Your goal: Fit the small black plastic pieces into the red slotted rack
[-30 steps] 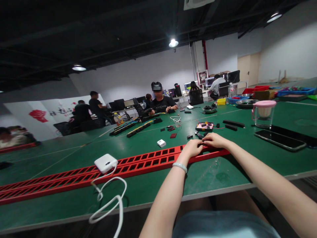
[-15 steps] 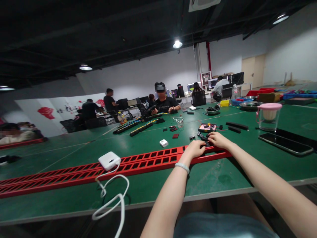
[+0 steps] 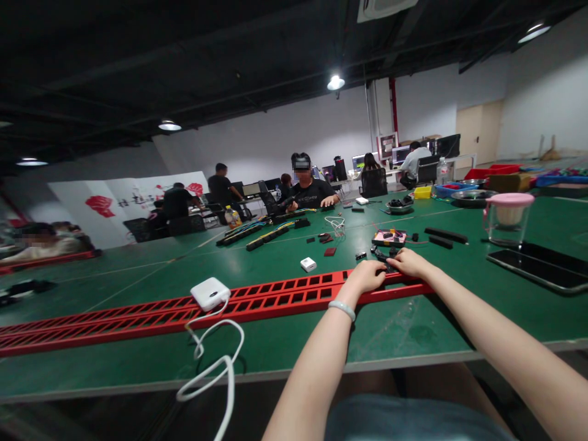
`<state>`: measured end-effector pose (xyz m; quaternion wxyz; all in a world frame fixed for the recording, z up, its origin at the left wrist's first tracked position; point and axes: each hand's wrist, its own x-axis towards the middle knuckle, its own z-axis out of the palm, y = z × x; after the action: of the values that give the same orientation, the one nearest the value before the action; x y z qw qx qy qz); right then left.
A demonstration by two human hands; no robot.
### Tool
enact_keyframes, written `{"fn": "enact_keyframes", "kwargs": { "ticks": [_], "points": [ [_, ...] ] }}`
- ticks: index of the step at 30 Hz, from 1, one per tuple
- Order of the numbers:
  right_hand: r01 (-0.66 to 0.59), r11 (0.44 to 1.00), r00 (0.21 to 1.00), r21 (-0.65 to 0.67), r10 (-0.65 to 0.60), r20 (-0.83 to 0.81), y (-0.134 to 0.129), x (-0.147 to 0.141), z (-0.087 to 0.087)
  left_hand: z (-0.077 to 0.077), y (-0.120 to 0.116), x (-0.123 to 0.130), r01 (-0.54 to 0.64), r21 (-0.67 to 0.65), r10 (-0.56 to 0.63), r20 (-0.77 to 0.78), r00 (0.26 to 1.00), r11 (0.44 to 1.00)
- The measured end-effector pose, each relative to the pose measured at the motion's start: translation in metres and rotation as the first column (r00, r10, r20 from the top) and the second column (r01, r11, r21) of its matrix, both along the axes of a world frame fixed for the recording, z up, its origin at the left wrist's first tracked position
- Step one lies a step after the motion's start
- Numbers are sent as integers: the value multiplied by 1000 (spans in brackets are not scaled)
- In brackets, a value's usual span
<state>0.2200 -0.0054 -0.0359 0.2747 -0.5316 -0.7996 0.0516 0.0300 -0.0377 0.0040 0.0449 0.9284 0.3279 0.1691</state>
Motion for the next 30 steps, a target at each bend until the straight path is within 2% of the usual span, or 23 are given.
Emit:
{"fn": "enact_keyframes", "kwargs": {
  "ticks": [3,5,13,20,25,30],
  "points": [
    [94,995,994,41,-96,48,-1,2,1,-1,1,0,5,5,-5,8,1000,1000],
    [101,992,994,73,-104,36,-3,3,3,-1,1,0,11,11,-11,16,1000,1000],
    [173,980,977,98,-158,-143,-5,6,4,1,0,0,-4,-4,4,11,1000,1000],
    [216,948,954,236,-153,-257,-7,7,6,0,1,0,20,2,-20,5,1000,1000],
    [261,918,926,299,-151,-346,-9,4,8,-1,2,1,31,67,-34,57,998,997],
    [240,920,931,311,-126,-344,-11,4,14,2,0,0,112,16,-112,5,994,994]
  ]
}}
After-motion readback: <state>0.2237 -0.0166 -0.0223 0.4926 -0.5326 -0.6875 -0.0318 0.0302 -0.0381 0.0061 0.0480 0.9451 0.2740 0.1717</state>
